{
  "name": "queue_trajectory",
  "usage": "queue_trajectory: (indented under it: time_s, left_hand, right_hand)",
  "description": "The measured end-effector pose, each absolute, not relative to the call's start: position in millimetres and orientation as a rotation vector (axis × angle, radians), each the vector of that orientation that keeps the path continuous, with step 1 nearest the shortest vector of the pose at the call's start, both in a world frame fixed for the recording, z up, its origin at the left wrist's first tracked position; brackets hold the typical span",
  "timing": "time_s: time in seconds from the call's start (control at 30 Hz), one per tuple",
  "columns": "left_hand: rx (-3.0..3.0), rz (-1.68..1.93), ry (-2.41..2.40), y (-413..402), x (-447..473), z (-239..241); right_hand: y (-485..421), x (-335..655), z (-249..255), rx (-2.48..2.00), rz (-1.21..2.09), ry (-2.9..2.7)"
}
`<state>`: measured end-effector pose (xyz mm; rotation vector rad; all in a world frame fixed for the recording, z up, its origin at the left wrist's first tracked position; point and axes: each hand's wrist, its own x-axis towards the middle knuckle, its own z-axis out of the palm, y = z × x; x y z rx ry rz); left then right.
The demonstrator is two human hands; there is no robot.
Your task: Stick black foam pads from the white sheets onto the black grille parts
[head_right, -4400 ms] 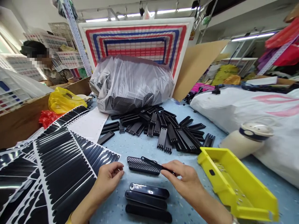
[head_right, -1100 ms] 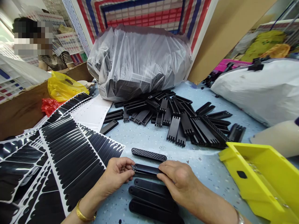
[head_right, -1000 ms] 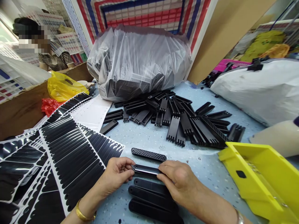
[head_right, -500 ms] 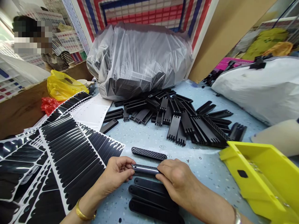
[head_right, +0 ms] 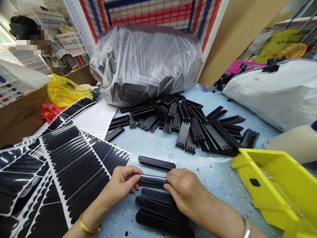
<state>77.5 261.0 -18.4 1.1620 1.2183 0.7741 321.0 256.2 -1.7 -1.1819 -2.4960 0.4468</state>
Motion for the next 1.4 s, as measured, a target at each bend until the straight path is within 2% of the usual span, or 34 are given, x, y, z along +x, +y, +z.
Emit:
queue_trajectory:
  time_s: [0.7, 1.4]
  left_hand:
    - [0.94, 0.701, 1.299, 273, 85, -9]
    - [1.108, 0.699, 1.254, 271, 82, -15]
  right_hand:
    - [256, 322, -8, -1.166, 0.557, -2.463]
    - [253, 322, -5, -1.186, 0.579, -2.445]
